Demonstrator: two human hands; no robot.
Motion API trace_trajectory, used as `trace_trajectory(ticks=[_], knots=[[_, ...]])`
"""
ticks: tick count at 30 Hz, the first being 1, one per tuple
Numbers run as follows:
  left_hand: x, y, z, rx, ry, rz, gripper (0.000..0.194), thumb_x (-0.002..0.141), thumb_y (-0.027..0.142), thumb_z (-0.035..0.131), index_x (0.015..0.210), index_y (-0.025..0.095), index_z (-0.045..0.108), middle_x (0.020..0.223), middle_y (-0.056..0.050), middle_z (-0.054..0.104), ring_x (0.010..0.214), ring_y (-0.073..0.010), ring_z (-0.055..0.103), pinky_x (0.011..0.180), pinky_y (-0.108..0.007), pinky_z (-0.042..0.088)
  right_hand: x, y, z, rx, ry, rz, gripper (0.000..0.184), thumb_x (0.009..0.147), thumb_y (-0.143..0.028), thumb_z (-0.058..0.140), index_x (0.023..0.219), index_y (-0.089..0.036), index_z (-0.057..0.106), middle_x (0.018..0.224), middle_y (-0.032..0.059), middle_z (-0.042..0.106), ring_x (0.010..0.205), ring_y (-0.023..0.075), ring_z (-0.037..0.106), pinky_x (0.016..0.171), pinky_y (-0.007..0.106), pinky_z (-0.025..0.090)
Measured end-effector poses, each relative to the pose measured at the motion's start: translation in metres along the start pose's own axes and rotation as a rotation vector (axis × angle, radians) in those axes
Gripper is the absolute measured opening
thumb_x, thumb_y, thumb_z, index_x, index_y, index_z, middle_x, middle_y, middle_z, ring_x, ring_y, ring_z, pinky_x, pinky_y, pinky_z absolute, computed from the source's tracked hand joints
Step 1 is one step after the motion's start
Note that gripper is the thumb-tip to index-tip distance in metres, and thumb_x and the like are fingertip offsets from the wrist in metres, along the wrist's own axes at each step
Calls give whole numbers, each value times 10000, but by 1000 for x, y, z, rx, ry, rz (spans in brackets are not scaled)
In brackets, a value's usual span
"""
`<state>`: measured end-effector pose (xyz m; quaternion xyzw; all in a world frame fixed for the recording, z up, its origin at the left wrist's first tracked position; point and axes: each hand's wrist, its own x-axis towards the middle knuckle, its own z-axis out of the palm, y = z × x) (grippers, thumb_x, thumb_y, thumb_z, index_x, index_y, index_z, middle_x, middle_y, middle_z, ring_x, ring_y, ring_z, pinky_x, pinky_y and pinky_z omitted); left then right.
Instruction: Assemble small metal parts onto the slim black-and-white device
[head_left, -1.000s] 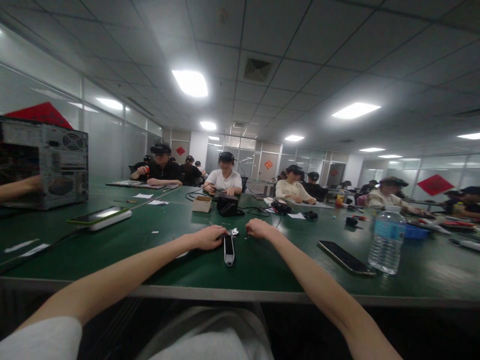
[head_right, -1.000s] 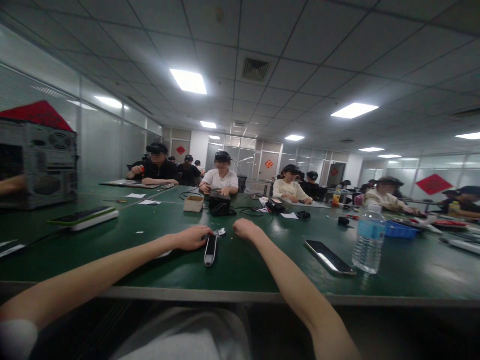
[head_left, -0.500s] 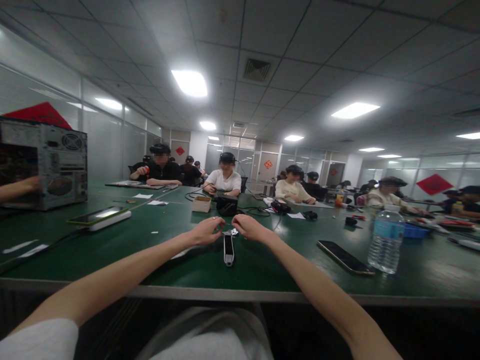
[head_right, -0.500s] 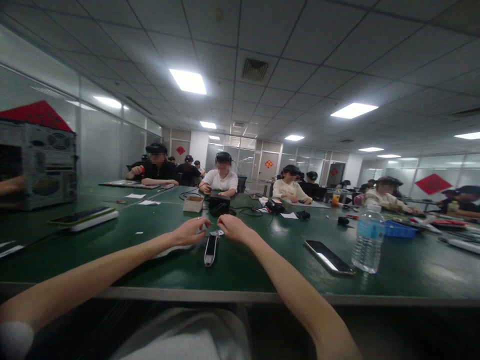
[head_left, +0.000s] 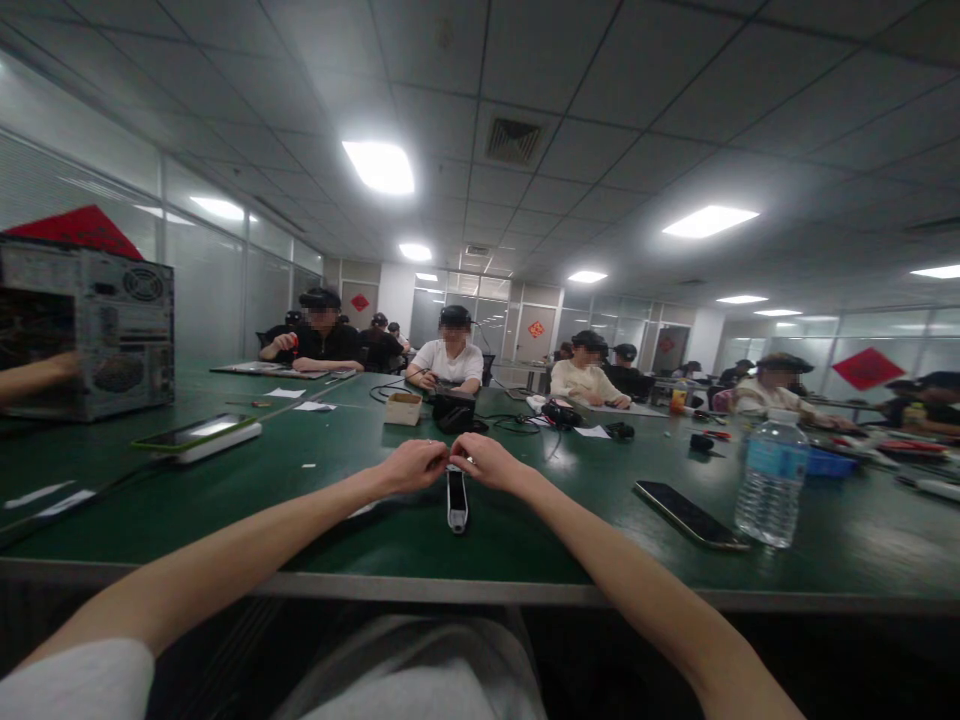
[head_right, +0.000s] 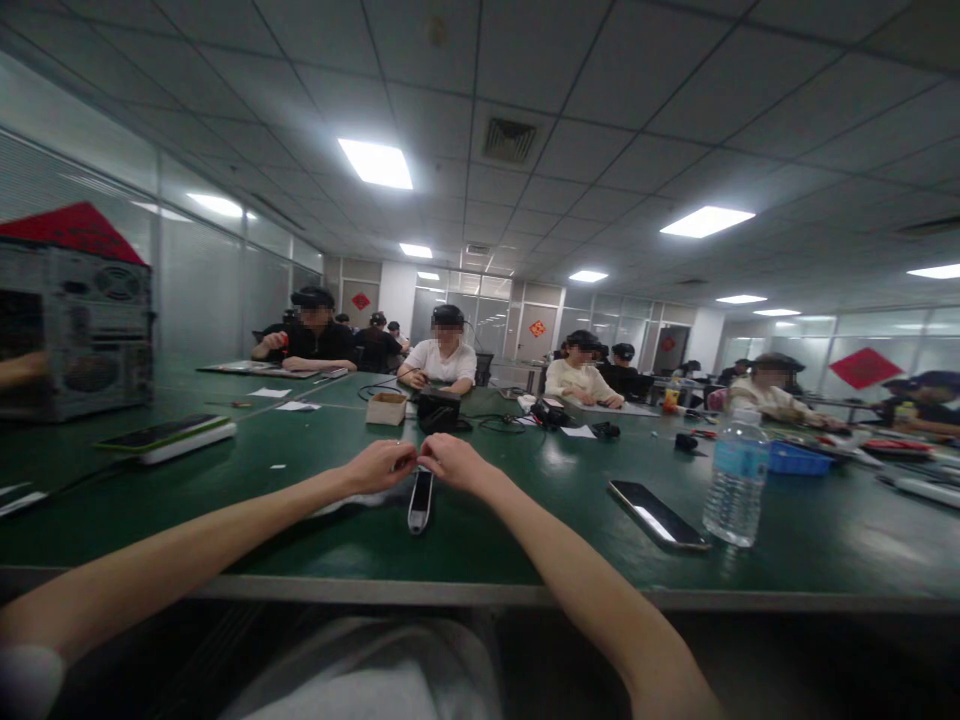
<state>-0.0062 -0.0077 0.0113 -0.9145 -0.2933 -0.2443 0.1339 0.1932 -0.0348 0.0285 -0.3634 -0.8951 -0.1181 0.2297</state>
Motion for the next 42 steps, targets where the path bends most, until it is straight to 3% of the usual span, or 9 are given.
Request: trace_trajectory(ticks=[8, 16, 32, 42], knots=[[0, 0, -10, 92, -158, -231, 166, 811, 285, 529, 714, 198, 631, 722, -43, 677, 690, -204, 637, 594, -259, 406, -7, 2, -21, -240, -188, 96, 169, 872, -255, 532, 920, -154, 658, 948, 104, 666, 900, 209, 598, 736, 280, 410], [-1, 3, -6, 104, -223, -175, 162, 795, 282, 511, 744, 207, 645, 742, -48, 690, 702, -220, 657, 575, -266, 416, -9, 4, -24, -235, -416, 161, 269, 815, -229, 506, 988, -185, 706, 983, 105, 704, 864, 218, 637, 632, 254, 394], [-2, 3, -8, 100, -299, -138, 172, 813, 281, 497, 746, 208, 638, 761, -47, 693, 705, -207, 649, 609, -261, 437, -8, -1, -22, -225, -455, 138, 257, 858, -264, 494, 981, -192, 708, 960, 93, 715, 824, 194, 643, 578, 235, 354], [-2, 4, -11, 107, -322, -136, 160, 825, 279, 486, 829, 208, 629, 806, -53, 689, 756, -218, 650, 624, -268, 439, -7, 1, -20, -198, -460, 144, 243, 872, -273, 511, 998, -198, 704, 986, 87, 708, 844, 190, 636, 630, 230, 383]])
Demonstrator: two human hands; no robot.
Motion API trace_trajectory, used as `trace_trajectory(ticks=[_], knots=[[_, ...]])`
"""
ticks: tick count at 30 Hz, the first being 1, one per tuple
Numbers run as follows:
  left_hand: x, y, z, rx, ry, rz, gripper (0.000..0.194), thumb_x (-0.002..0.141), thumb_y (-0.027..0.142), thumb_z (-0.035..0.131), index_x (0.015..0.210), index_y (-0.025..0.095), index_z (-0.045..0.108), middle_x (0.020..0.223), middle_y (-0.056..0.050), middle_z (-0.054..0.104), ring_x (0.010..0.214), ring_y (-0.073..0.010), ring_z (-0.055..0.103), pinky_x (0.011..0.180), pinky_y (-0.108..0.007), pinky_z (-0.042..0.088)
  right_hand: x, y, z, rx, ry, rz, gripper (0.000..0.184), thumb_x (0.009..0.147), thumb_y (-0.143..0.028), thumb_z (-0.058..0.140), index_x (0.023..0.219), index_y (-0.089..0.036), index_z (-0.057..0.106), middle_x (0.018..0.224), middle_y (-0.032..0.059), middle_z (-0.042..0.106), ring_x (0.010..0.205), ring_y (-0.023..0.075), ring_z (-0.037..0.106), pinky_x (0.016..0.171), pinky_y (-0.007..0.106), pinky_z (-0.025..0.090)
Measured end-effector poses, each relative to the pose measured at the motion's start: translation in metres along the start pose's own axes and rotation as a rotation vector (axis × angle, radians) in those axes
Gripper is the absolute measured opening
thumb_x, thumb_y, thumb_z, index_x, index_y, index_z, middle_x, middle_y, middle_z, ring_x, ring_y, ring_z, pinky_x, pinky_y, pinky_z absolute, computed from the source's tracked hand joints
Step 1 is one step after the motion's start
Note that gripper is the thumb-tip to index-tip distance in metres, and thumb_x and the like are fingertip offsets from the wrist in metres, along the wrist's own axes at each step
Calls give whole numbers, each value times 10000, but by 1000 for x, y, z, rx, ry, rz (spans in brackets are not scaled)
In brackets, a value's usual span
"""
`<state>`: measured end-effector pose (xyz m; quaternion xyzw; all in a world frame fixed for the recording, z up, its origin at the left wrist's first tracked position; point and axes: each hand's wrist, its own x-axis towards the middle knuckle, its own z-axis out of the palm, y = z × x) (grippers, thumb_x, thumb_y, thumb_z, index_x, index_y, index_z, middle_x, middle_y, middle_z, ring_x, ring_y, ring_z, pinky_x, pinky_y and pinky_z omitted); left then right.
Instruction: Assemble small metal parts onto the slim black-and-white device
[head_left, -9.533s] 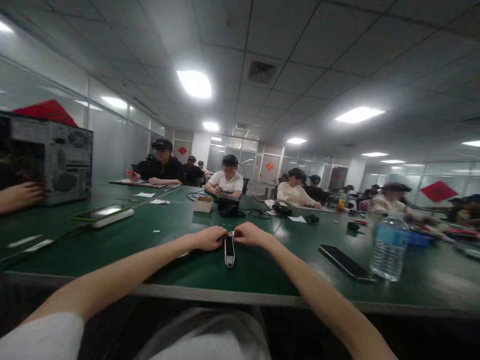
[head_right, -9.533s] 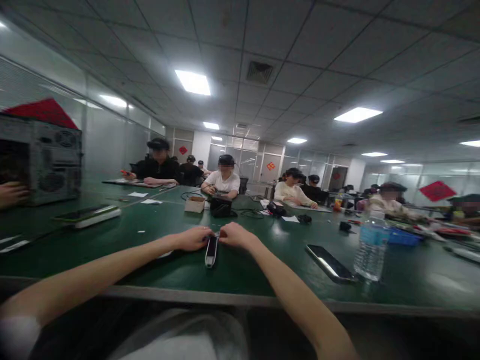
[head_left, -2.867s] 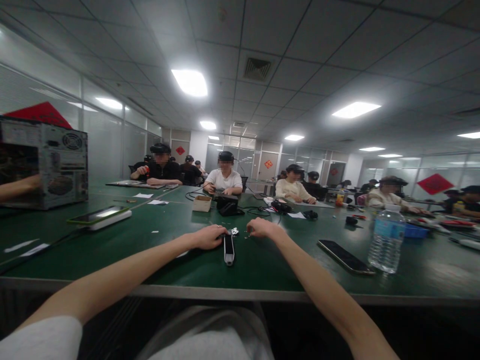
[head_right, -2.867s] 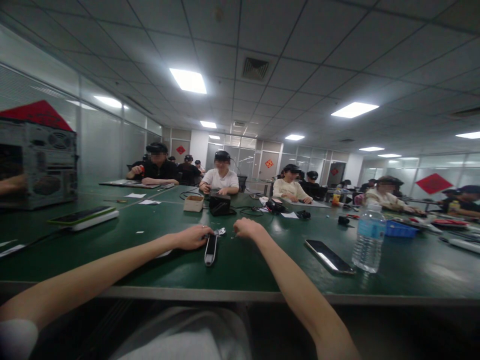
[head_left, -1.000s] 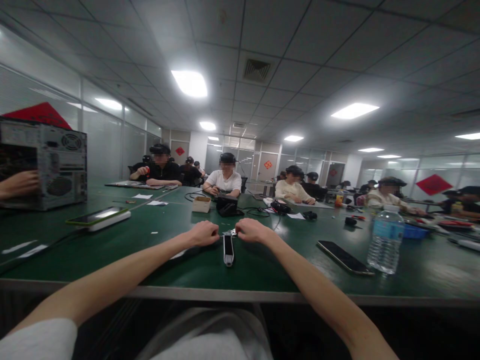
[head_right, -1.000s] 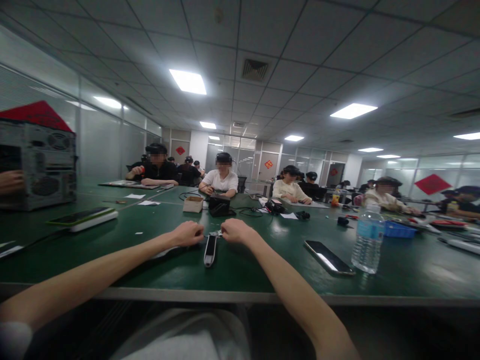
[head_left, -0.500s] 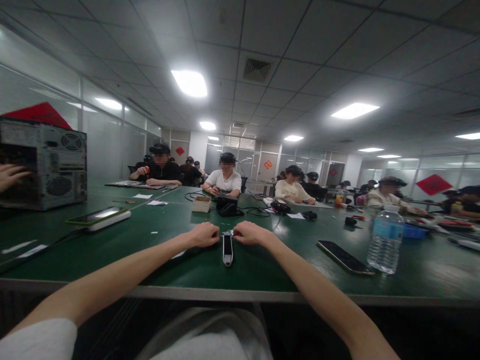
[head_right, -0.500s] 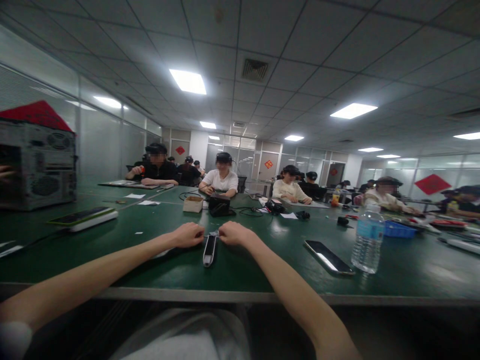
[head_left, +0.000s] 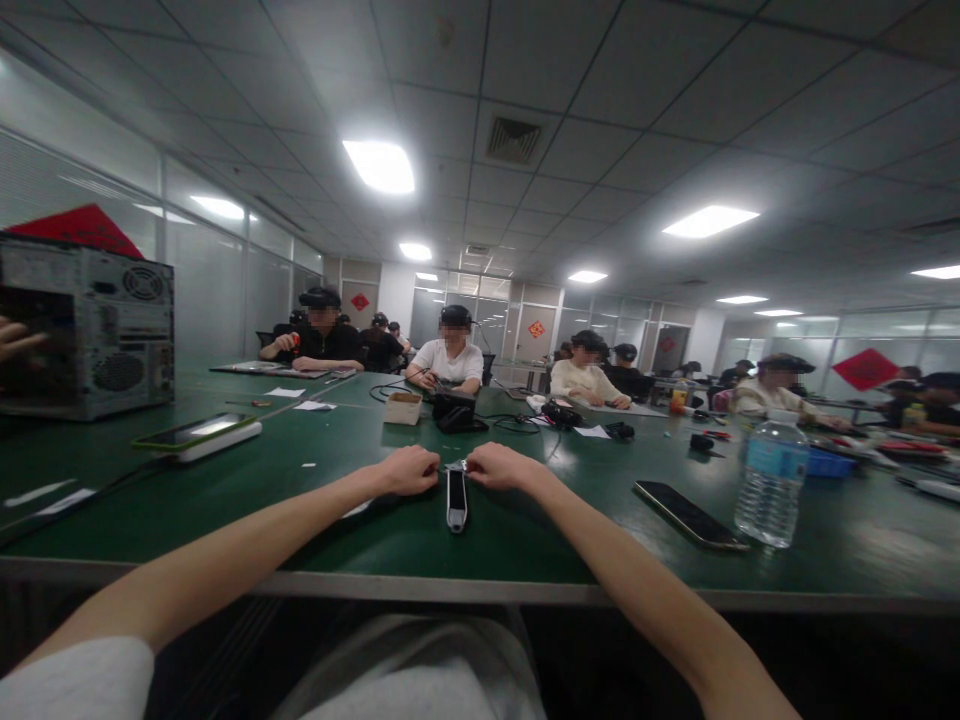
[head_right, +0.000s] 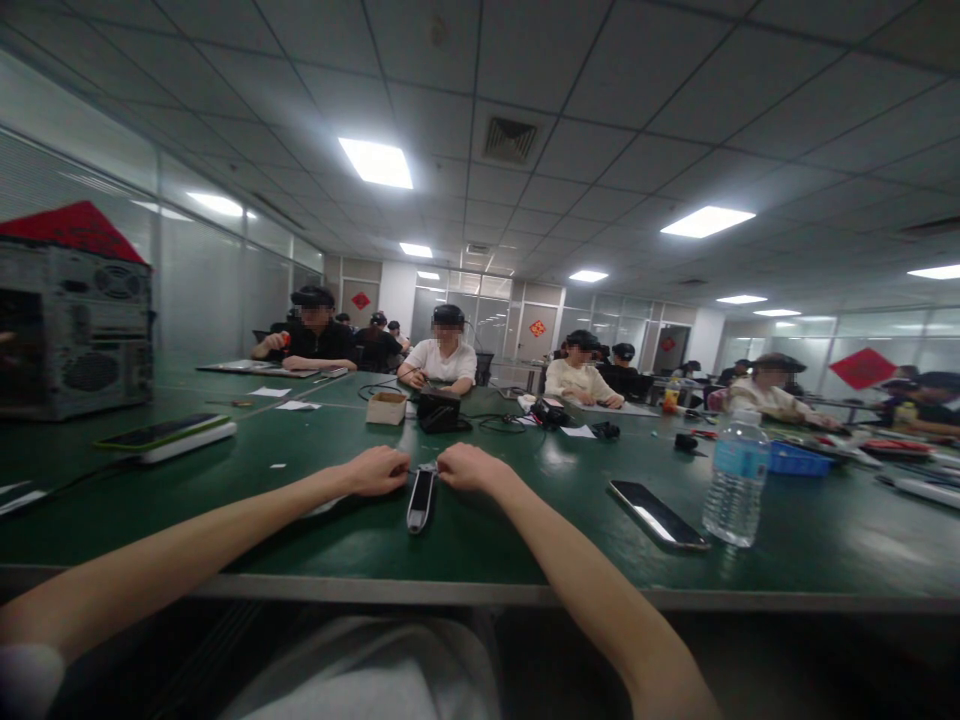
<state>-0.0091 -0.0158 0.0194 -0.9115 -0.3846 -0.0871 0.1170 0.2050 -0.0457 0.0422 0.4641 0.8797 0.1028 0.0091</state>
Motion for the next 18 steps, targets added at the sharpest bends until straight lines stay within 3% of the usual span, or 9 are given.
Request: trace_trajectory(ticks=[7, 14, 18], knots=[[0, -1, 3, -30, 16, 26, 176, 853, 300, 506, 981, 228, 602, 852, -44, 690, 772, -220, 657, 648, -273, 456, 0, 0, 1, 14, 11, 1, 224, 869, -259, 530, 994, -194, 705, 985, 88, 709, 856, 198, 642, 629, 232, 386], [0, -1, 4, -33, 6, 51, 178, 870, 293, 499, 996, 240, 613, 855, -44, 689, 776, -219, 659, 645, -272, 458, 2, 3, 1, 29, 35, -21, 234, 881, -271, 527, 1021, -188, 695, 1014, 90, 704, 895, 196, 636, 665, 235, 388], [0, 0, 3, -30, -9, 43, 184, 871, 288, 505, 1006, 236, 618, 870, -47, 689, 790, -213, 657, 660, -268, 461, 0, 18, -2, 7, 62, 64, 245, 892, -258, 494, 1031, -192, 685, 1035, 92, 696, 934, 206, 630, 699, 248, 400]])
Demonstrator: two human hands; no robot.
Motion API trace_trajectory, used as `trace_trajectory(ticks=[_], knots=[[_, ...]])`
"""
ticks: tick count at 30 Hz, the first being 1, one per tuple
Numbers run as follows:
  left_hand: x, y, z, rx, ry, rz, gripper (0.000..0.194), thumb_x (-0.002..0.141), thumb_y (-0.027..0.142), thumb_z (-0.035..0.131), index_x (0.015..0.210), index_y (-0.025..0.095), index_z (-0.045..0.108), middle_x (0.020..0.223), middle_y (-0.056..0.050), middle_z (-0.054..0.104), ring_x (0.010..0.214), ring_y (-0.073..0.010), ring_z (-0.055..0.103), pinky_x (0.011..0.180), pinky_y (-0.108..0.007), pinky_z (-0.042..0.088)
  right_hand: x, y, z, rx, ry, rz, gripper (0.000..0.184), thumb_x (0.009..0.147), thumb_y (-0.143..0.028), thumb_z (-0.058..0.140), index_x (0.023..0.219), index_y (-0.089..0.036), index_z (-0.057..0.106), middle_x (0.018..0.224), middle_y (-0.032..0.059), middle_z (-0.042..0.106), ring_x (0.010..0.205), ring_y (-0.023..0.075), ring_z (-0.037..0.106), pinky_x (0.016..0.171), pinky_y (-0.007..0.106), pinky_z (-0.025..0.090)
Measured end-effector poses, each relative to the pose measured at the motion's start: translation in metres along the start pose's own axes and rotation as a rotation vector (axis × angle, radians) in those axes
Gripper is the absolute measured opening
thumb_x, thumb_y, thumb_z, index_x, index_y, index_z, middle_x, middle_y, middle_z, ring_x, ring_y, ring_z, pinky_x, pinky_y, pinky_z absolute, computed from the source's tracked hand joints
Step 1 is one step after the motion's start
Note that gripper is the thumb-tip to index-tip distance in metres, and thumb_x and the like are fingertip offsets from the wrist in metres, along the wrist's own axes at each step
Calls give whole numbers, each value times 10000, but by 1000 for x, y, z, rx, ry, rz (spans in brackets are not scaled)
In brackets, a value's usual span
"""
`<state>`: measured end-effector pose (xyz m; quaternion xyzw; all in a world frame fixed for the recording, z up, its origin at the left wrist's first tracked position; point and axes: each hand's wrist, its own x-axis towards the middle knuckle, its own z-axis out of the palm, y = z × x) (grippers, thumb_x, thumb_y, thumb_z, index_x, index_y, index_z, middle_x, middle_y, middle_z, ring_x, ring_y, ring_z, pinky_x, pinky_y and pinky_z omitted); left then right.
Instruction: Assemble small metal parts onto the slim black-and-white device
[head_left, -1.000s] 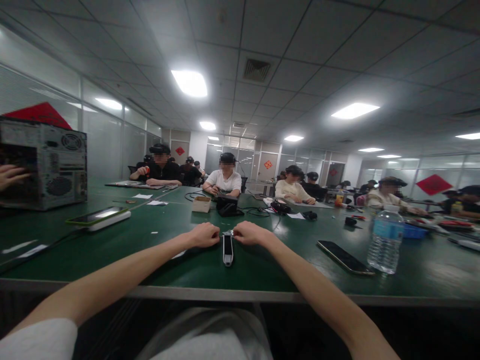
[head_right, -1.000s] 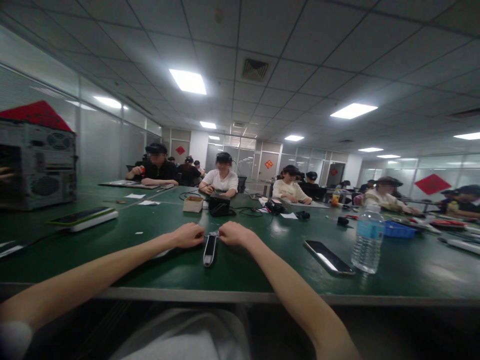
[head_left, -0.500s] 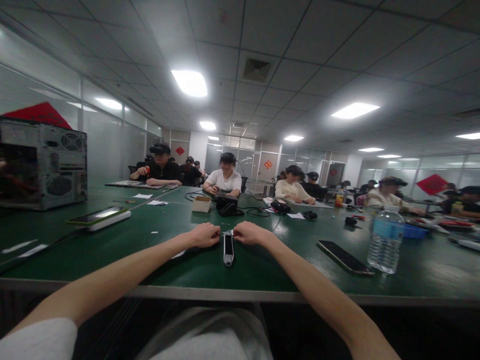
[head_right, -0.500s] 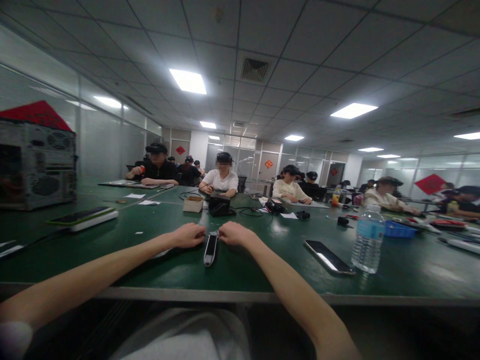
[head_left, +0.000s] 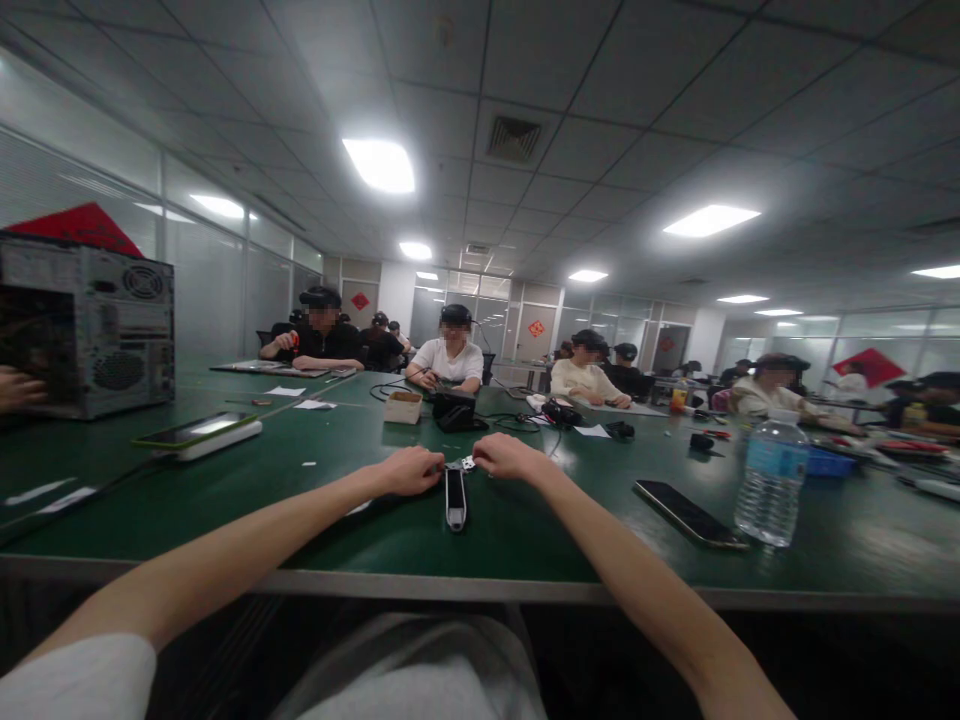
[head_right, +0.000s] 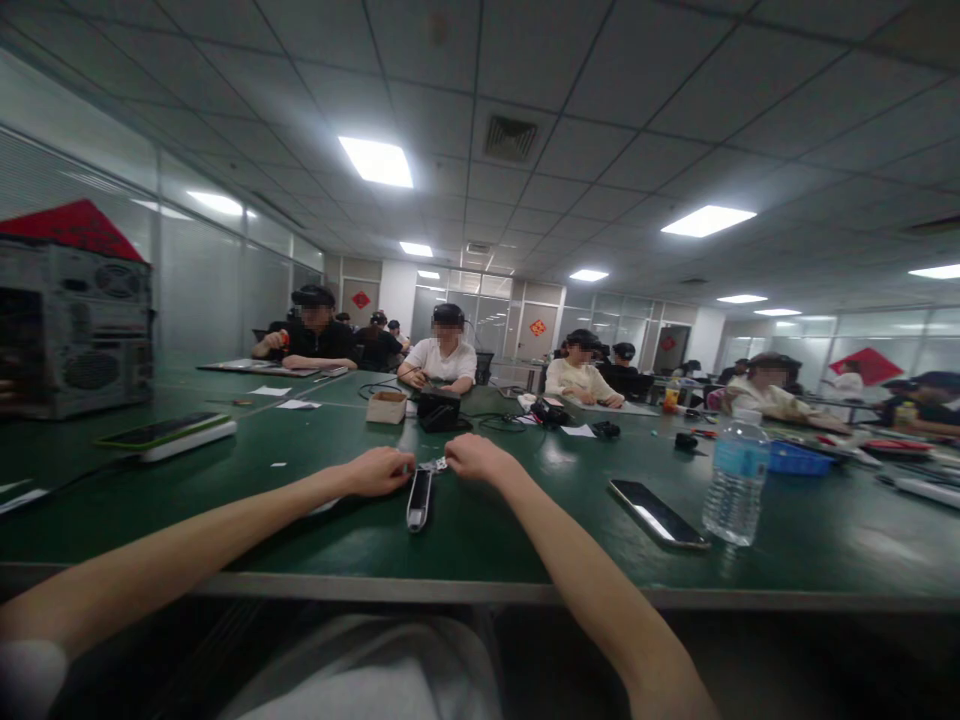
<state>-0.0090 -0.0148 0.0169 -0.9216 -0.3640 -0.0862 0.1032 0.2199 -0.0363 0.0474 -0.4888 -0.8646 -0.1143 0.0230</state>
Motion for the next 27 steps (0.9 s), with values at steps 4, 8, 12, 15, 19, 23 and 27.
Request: trace_trajectory(ticks=[4, 8, 12, 15, 19, 23, 27], knots=[[0, 0, -1, -6, -21, 10, 182, 864, 283, 507, 998, 229, 618, 853, -48, 683, 768, -205, 650, 631, -258, 451, -5, 24, 0, -29, 2, 129, 258, 890, -228, 489, 1074, -180, 664, 1086, 116, 671, 986, 226, 620, 757, 276, 420], [0, -2, 0, -10, -18, 15, 186, 869, 287, 492, 992, 224, 617, 846, -51, 679, 764, -208, 645, 624, -263, 447, -5, 33, 9, 39, 12, 126, 412, 863, -250, 563, 1270, -188, 561, 1196, 141, 608, 1085, 246, 577, 865, 318, 429], [0, -2, 0, -10, -16, 19, 182, 869, 283, 490, 978, 221, 622, 846, -57, 679, 767, -219, 647, 628, -273, 452, 5, 23, 26, 164, 22, -30, 622, 819, -205, 593, 1418, -224, 427, 1323, 139, 524, 1197, 253, 512, 966, 353, 406], [-1, 0, -1, -11, -16, 8, 181, 864, 273, 493, 975, 223, 627, 842, -54, 682, 778, -215, 651, 647, -268, 458, 15, 14, 35, 233, 47, -161, 622, 809, -110, 545, 1409, -246, 452, 1380, 106, 496, 1244, 223, 481, 1013, 334, 378], [-2, 1, -2, -18, -17, 1, 198, 862, 270, 495, 1002, 229, 629, 855, -44, 690, 790, -205, 652, 664, -261, 462, 25, 11, 40, 215, 25, -198, 446, 839, -103, 515, 1253, -239, 612, 1233, 75, 625, 1133, 204, 567, 961, 307, 411], [-1, 0, -1, -19, -18, 15, 195, 860, 268, 493, 996, 226, 627, 832, -42, 690, 765, -207, 652, 639, -264, 458, 27, 15, 40, 166, 48, -120, 293, 886, -186, 513, 1129, -220, 675, 1102, 71, 683, 1003, 196, 620, 857, 273, 441], [0, -1, 1, -8, -14, 11, 192, 855, 253, 498, 994, 226, 628, 827, -42, 689, 785, -214, 654, 657, -269, 464, 24, 20, 38, 145, 35, -69, 270, 888, -191, 508, 1091, -236, 679, 1082, 50, 690, 996, 179, 618, 819, 245, 428]])
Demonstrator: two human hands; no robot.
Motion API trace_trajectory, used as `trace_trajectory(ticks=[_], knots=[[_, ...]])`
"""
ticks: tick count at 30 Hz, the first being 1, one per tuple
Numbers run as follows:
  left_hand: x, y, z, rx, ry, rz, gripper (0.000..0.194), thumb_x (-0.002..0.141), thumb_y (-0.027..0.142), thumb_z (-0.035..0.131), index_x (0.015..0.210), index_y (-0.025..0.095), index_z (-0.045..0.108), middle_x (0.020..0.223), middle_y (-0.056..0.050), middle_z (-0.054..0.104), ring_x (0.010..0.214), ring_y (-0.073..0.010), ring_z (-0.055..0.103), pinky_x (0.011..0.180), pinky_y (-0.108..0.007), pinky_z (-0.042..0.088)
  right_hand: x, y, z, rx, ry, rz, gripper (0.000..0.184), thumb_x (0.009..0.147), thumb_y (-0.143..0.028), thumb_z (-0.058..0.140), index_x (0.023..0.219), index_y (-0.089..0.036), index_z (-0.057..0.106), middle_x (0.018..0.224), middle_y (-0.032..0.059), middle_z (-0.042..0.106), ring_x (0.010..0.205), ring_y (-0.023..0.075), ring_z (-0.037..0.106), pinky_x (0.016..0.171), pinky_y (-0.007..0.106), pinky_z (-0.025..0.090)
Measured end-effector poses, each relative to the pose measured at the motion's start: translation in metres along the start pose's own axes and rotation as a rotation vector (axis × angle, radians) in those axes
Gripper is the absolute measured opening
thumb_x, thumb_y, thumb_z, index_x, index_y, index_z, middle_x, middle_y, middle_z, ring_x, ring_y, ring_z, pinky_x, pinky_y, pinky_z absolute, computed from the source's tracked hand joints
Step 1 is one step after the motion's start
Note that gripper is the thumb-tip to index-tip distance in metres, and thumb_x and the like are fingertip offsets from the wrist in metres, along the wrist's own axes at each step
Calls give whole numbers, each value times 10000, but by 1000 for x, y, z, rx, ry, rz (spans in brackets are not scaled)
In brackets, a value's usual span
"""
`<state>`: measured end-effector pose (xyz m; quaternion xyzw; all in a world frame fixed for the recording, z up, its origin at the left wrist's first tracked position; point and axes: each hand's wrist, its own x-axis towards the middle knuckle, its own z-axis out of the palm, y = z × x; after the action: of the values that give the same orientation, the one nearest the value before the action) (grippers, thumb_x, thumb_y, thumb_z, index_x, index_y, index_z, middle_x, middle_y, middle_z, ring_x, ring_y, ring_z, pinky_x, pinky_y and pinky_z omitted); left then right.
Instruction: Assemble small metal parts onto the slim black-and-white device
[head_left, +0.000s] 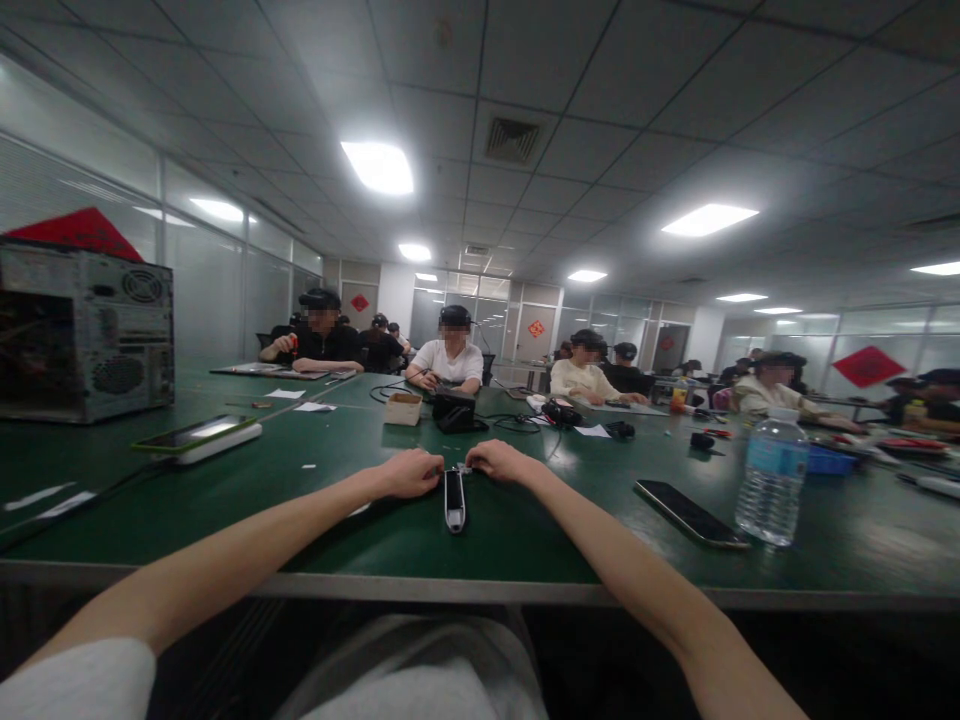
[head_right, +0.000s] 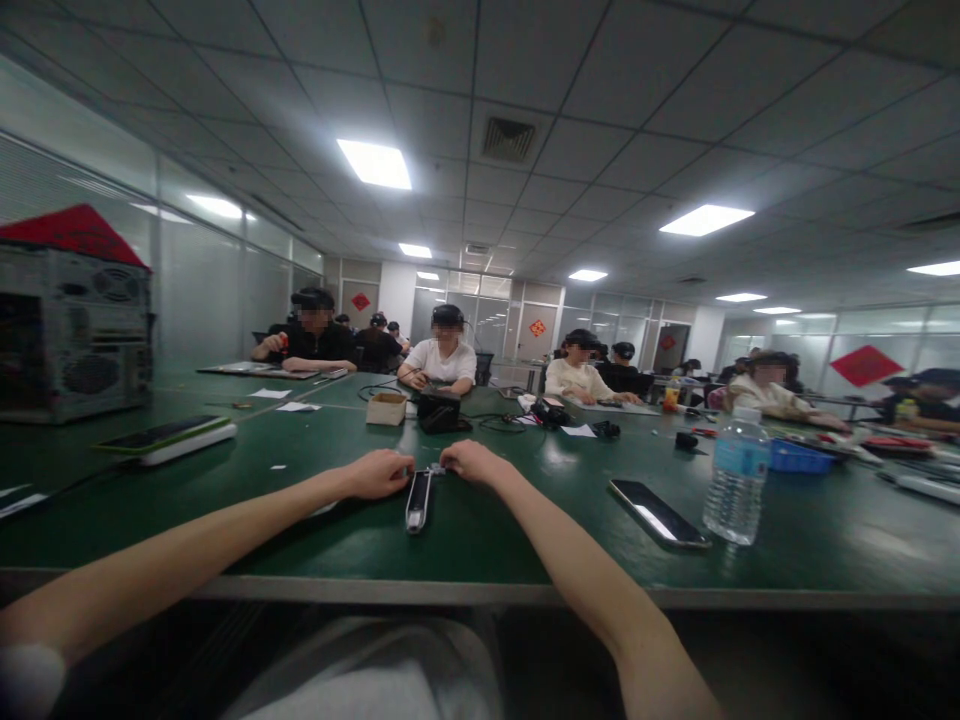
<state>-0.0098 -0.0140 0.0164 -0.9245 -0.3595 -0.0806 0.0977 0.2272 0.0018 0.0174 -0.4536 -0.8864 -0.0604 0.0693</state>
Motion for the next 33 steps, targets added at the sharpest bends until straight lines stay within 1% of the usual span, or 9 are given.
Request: trace_trajectory(ticks=[4, 7, 12, 15, 20, 23, 26, 29, 33], knots=[[0, 1, 0, -8, -7, -8, 185, 854, 257, 504, 992, 229, 624, 827, -36, 690, 783, -202, 654, 663, -261, 465, -2, 0, -3, -56, -41, 63, 311, 838, -160, 540, 1107, -259, 663, 1101, 49, 683, 993, 192, 619, 759, 243, 424], [0, 1, -1, -11, -5, -10, 180, 854, 256, 504, 984, 233, 626, 833, -33, 691, 775, -199, 652, 654, -257, 461, -2, 0, -6, -105, -52, 95, 300, 833, -130, 527, 1063, -246, 683, 1077, 62, 687, 984, 194, 622, 751, 240, 414], [0, 0, -2, -14, -13, 4, 188, 857, 254, 502, 997, 226, 624, 839, -39, 693, 770, -206, 651, 644, -263, 457, -2, 2, -11, -91, 18, 94, 277, 857, -111, 509, 1026, -212, 704, 1041, 68, 702, 975, 176, 626, 785, 220, 404], [0, 0, -1, -21, -10, 9, 189, 860, 260, 498, 997, 222, 623, 843, -41, 693, 771, -203, 649, 634, -260, 451, -3, 6, -13, -99, 51, 135, 285, 858, -105, 502, 1033, -198, 708, 1044, 74, 704, 976, 176, 628, 794, 219, 408], [0, -2, -2, -6, -11, 25, 193, 868, 267, 484, 990, 221, 626, 844, -44, 692, 764, -204, 644, 623, -264, 445, -7, 9, -12, -127, -15, 182, 296, 823, -90, 509, 995, -210, 719, 1032, 66, 707, 964, 182, 632, 762, 223, 414], [-1, -4, -5, -8, -15, 64, 185, 871, 255, 485, 979, 227, 633, 864, -42, 694, 780, -199, 642, 643, -258, 447, -9, 7, -12, -131, -68, 193, 283, 804, -114, 526, 987, -225, 712, 1020, 57, 701, 937, 191, 636, 717, 231, 414], [-2, -4, -7, -28, -22, 128, 166, 873, 240, 496, 960, 229, 637, 864, -28, 695, 786, -182, 638, 672, -242, 445, -9, 5, -12, -143, -61, 162, 257, 799, -169, 560, 1007, -223, 701, 1053, 76, 679, 952, 210, 625, 713, 243, 420], [-2, -2, -6, -47, -16, 171, 151, 869, 219, 507, 948, 223, 636, 829, -15, 691, 764, -171, 634, 669, -228, 436, -7, 2, -9, -137, 18, 68, 278, 809, -209, 577, 1063, -197, 688, 1110, 117, 648, 1019, 237, 597, 774, 270, 434], [-2, 1, -3, -69, 11, 223, 146, 862, 193, 506, 938, 213, 629, 814, -17, 685, 740, -171, 629, 644, -228, 419, -1, -7, 0, -68, 83, -83, 378, 804, -132, 562, 1166, -184, 654, 1166, 123, 632, 1067, 229, 578, 863, 290, 428]])
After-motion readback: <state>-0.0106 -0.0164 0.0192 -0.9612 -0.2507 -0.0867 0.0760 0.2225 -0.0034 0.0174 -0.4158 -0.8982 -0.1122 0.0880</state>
